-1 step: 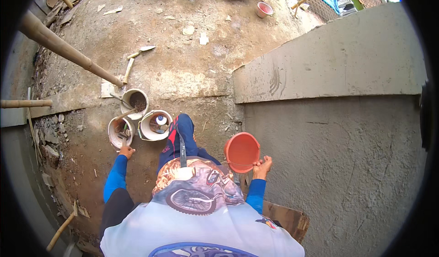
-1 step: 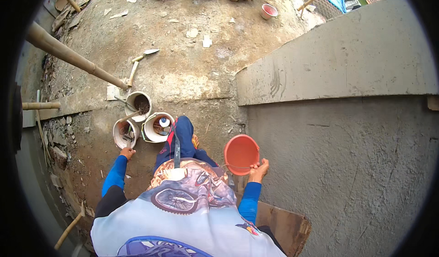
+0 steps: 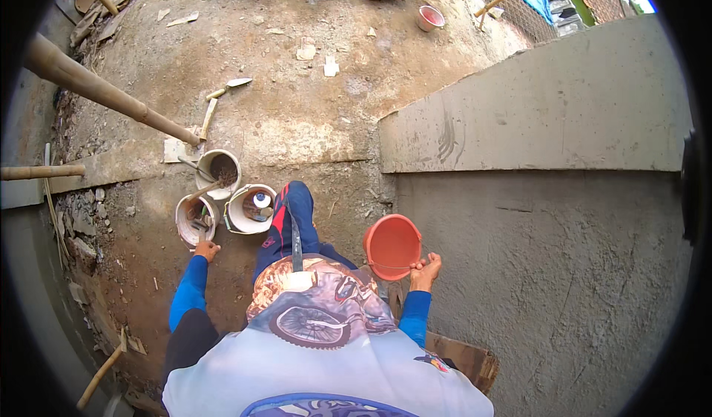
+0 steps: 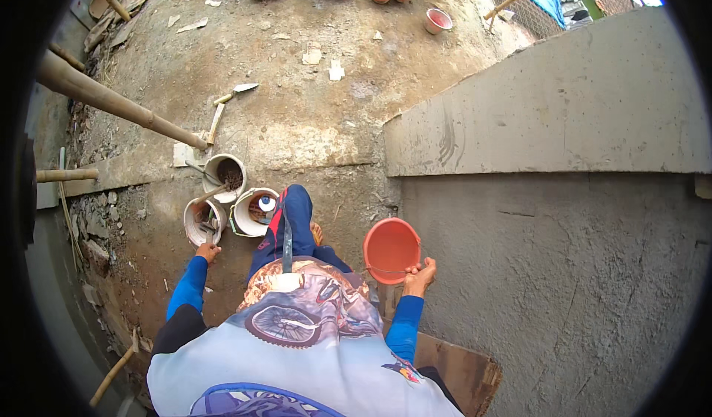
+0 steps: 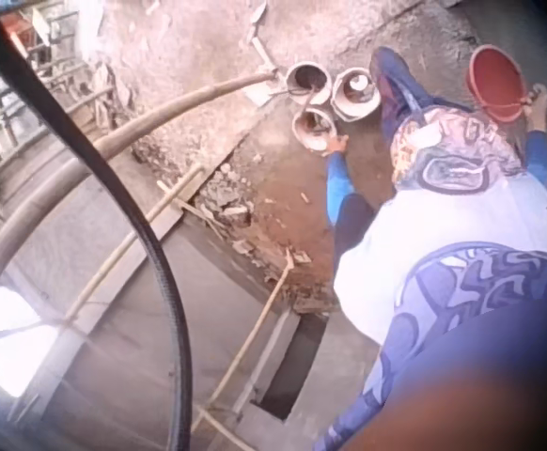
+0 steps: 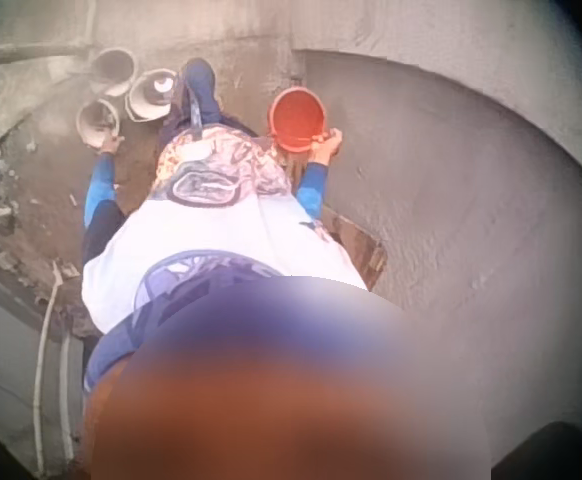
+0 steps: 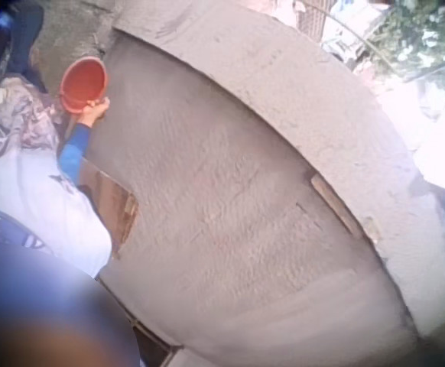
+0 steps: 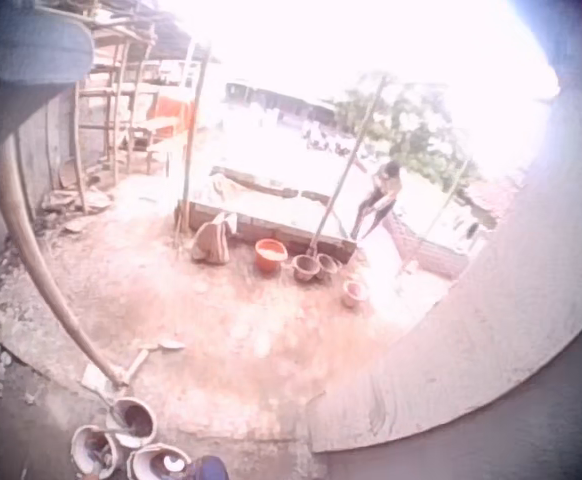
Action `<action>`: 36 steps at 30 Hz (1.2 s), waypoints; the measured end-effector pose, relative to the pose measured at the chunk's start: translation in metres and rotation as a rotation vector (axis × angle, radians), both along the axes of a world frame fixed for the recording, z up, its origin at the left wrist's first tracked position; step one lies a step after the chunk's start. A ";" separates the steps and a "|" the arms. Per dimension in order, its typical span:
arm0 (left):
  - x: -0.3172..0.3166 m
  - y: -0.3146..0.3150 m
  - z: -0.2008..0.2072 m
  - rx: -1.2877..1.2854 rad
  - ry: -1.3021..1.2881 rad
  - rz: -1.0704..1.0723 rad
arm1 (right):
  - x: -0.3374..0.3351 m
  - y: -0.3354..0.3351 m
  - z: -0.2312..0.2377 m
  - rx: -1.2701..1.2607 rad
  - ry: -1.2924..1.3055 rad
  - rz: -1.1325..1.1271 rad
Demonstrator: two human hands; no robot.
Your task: The person repeatedly scoops wet cement from a mixing area into a red bucket and pours it into a large blue barrel. The person walks back and forth between the mixing area and the barrel, handling the bucket with both hands.
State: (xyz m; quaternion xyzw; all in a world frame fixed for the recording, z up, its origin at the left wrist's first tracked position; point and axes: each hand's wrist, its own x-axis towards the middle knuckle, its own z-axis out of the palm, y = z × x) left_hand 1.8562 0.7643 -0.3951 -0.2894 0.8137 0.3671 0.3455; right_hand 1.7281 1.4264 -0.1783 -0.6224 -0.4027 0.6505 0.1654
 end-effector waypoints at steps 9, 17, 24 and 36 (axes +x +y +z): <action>-0.315 -0.078 -0.015 -0.200 -0.099 -0.047 | -0.307 -0.062 -0.011 -0.057 0.003 -0.118; -0.825 -0.090 0.098 -0.221 0.386 -0.219 | -0.556 -0.083 -0.010 -0.075 0.045 -0.223; -1.115 -0.031 0.125 -0.137 0.556 -0.242 | -0.770 -0.070 -0.049 -0.091 0.037 -0.219; -1.387 0.132 0.085 -0.010 0.423 -0.176 | -1.196 -0.001 -0.026 -0.017 0.053 -0.041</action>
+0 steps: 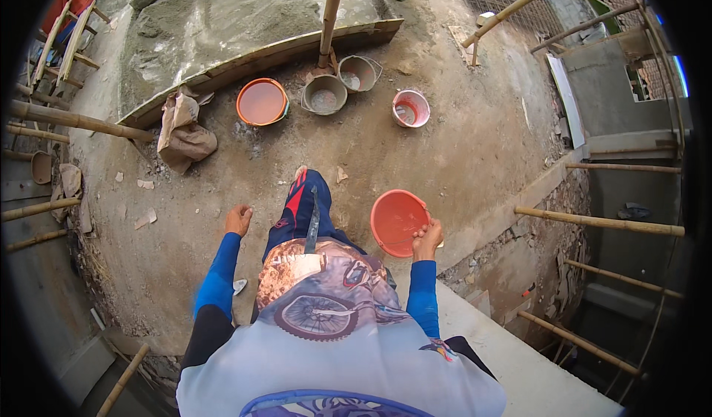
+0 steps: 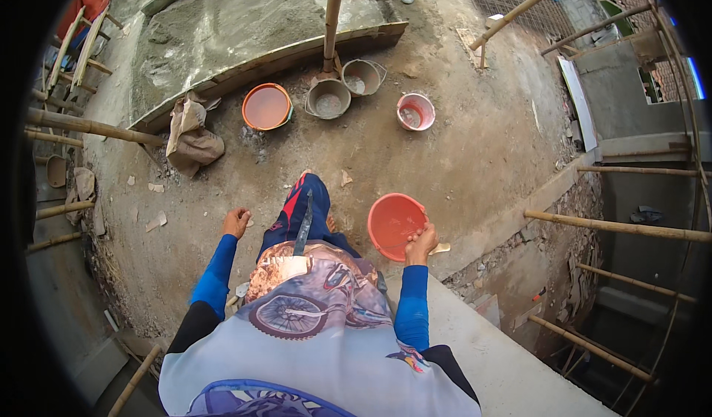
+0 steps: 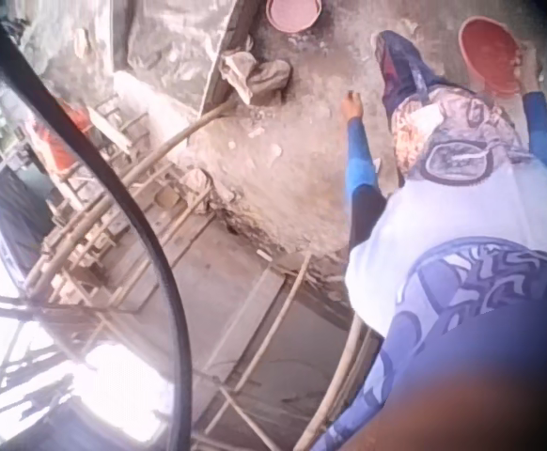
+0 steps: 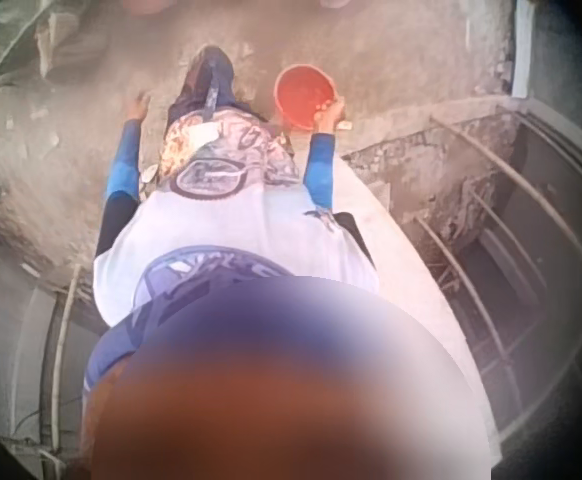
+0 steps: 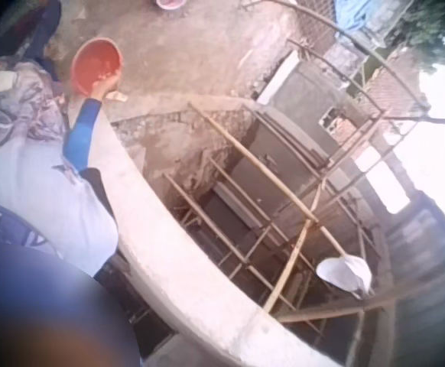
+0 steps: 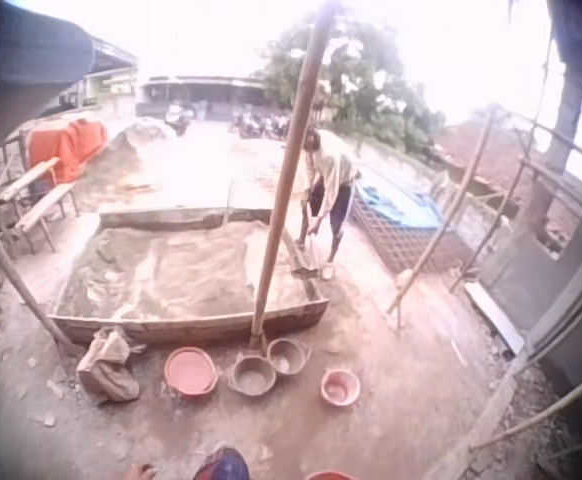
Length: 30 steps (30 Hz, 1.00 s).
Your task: The person repeatedly scoops wet cement from a mixing area into a red bucket and pours it into a large blue barrel. The person walks back and forth between the mixing area and the barrel, handling the bucket with both hands.
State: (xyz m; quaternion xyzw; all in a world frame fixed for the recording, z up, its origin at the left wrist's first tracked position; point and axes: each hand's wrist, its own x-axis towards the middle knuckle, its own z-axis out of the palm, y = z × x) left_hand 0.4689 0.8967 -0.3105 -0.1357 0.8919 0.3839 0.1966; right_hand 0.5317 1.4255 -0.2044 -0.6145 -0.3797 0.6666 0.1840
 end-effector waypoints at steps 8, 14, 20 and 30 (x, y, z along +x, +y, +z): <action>-0.306 0.223 -0.005 0.295 0.153 -0.133 | -0.289 0.040 0.029 0.179 0.079 0.280; -0.449 0.334 0.007 0.370 -0.030 -0.242 | -0.472 0.055 0.069 0.225 0.132 0.611; -0.552 0.385 -0.029 0.524 -0.063 0.003 | -0.642 0.066 0.066 0.396 0.134 1.066; -0.695 0.473 -0.056 0.777 -0.337 0.896 | -0.915 0.079 -0.028 0.643 0.217 1.702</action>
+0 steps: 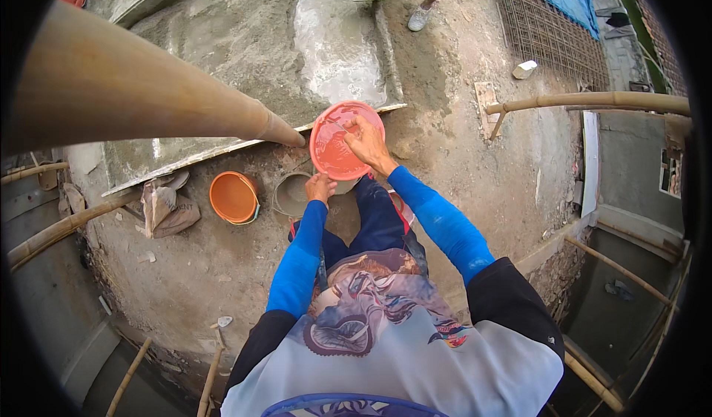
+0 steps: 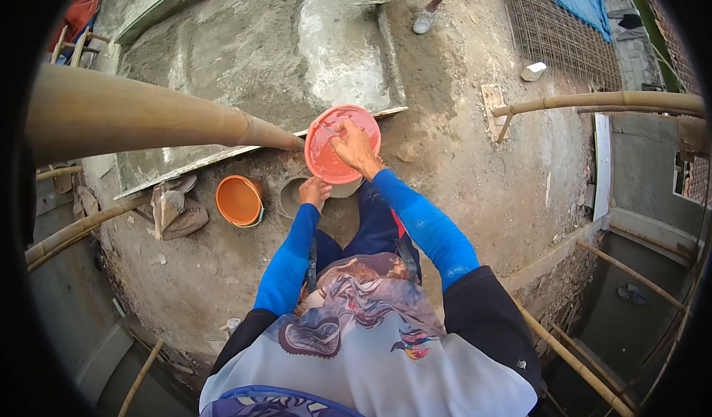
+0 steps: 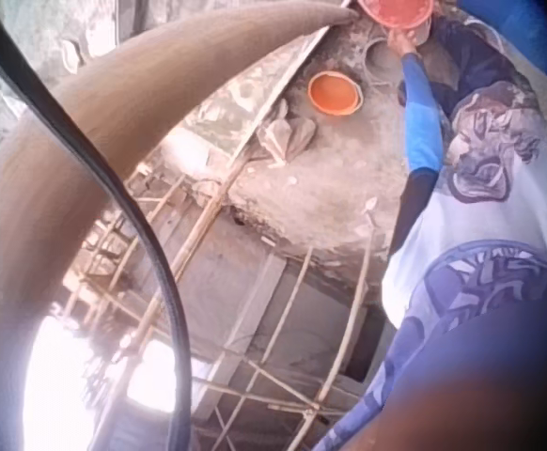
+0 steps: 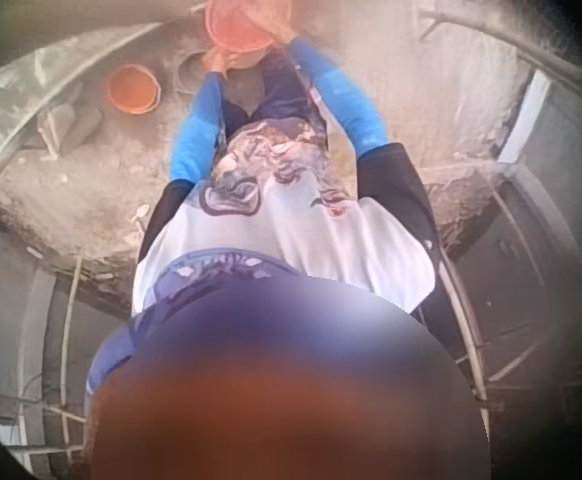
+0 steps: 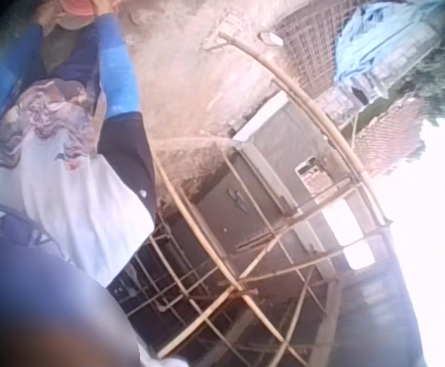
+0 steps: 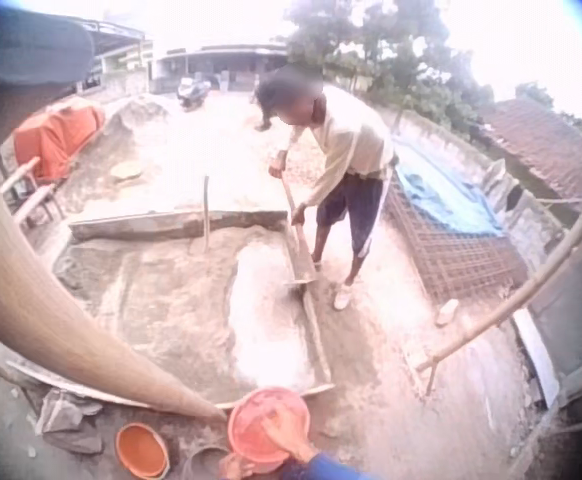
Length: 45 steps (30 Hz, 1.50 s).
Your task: The person repeatedly scoops wet cement from a mixing area into a red bucket and pours it into a large blue barrel. The person walks back and forth between the mixing area and the barrel, handling the bucket with both hands.
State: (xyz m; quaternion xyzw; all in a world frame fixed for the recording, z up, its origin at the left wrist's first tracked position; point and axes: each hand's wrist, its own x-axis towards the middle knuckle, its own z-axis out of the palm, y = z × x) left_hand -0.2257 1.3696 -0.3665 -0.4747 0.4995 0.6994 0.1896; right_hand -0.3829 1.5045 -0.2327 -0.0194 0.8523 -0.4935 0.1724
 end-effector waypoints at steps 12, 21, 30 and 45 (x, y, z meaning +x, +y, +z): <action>-0.124 0.078 0.009 0.085 -0.096 0.342 | -0.118 0.020 -0.059 -0.023 -0.100 0.239; -0.194 0.106 0.036 0.008 -0.001 0.280 | -0.159 0.041 -0.079 -0.080 -0.150 0.115; -0.255 0.130 0.072 -0.230 0.161 0.002 | -0.193 0.071 -0.099 -0.457 -0.233 -0.271; -0.230 0.202 0.191 -0.824 0.347 -0.663 | -0.137 0.142 -0.063 -0.987 -0.430 -0.564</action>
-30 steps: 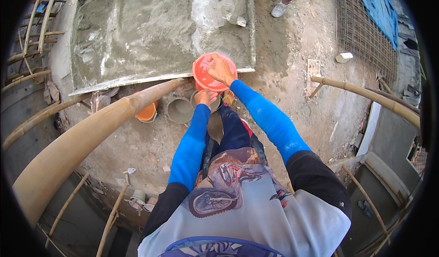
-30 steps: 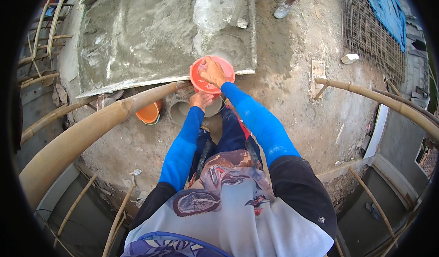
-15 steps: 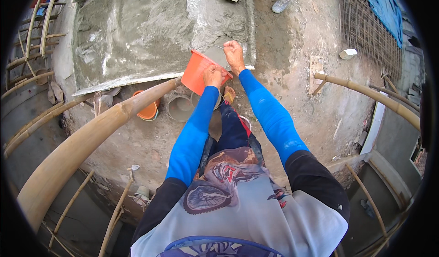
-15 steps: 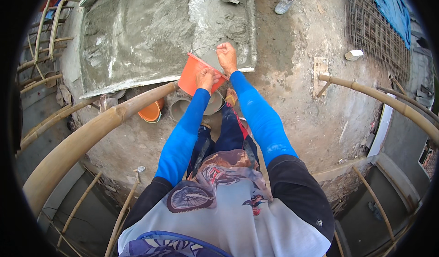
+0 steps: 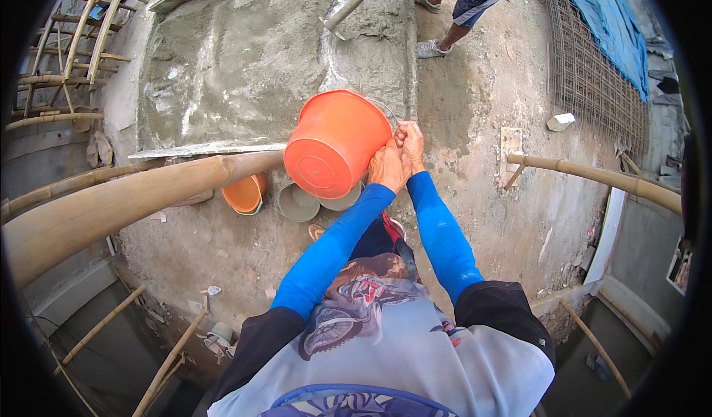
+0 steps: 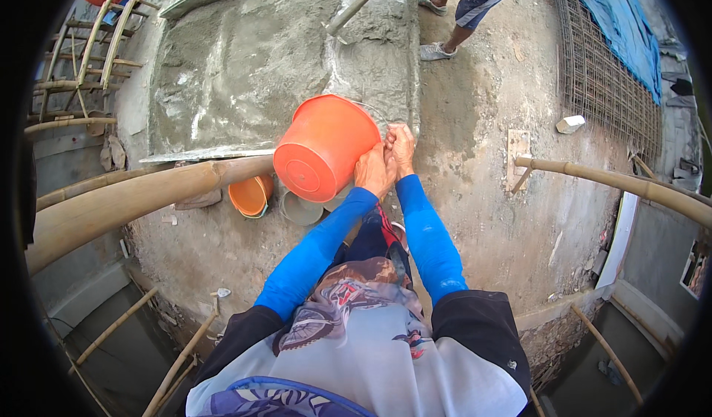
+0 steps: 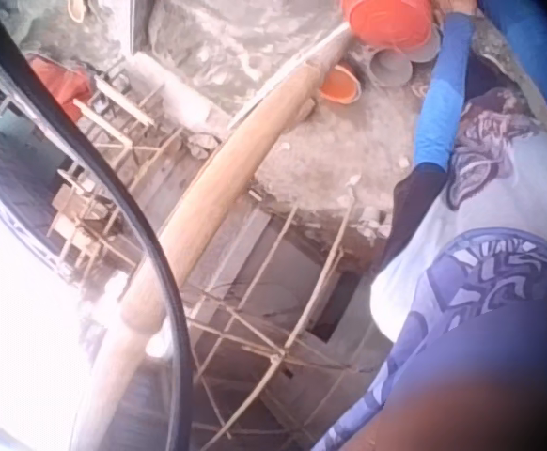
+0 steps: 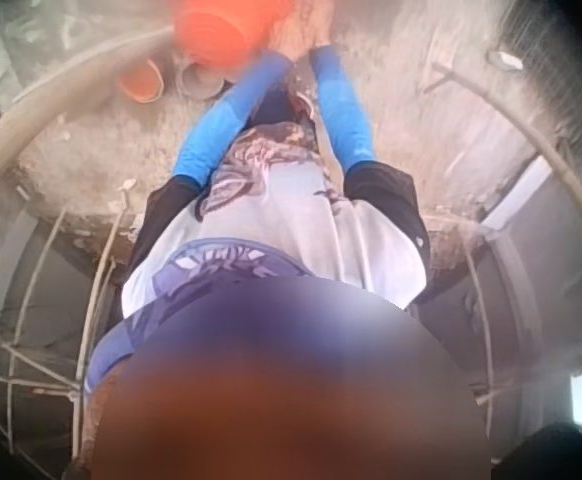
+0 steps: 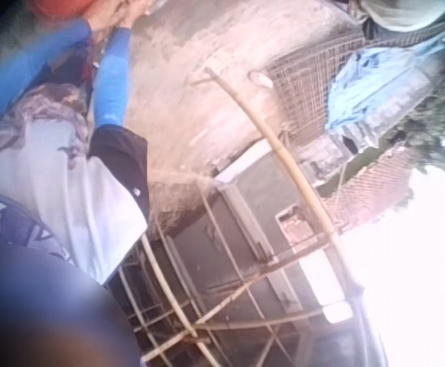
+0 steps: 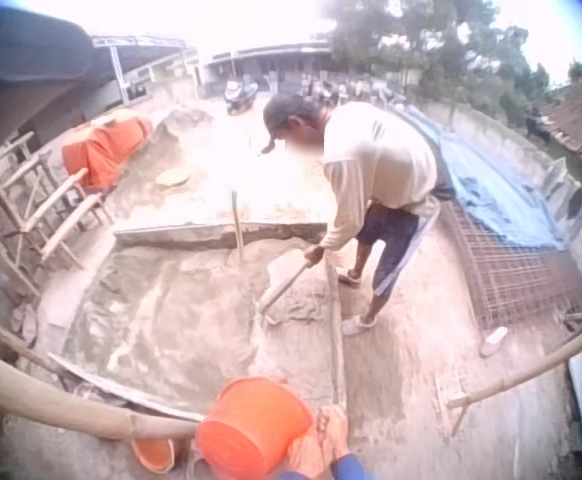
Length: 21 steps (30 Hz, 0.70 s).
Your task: The person repeatedly scoops wet cement from a mixing area into a red bucket and pours it into a large blue barrel. The person walks back and forth between the mixing area and the barrel, handling the bucket with both hands.
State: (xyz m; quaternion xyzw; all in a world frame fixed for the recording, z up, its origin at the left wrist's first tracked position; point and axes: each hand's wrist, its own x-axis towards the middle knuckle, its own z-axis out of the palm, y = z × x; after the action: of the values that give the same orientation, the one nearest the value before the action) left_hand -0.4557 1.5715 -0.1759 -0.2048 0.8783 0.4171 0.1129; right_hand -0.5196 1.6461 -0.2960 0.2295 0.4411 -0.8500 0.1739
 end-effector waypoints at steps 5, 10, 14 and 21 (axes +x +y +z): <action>0.117 -0.036 0.004 0.425 0.172 0.332 | 0.076 -0.032 0.064 0.098 0.193 0.194; 0.258 -0.103 -0.024 0.354 0.109 0.397 | 0.112 -0.043 0.076 0.434 0.310 0.286; 0.422 -0.158 -0.091 0.091 -0.044 0.601 | 0.133 -0.011 0.001 0.819 0.464 0.212; 0.854 -0.119 -0.269 -0.292 -0.365 0.880 | 0.226 0.079 0.014 1.434 0.236 0.320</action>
State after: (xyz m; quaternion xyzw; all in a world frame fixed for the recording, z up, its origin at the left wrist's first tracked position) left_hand 0.3980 1.4529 -0.4450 -0.6394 0.7236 0.2553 0.0481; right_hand -0.2931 1.7250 -0.2824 0.1268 0.9314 -0.3370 0.0544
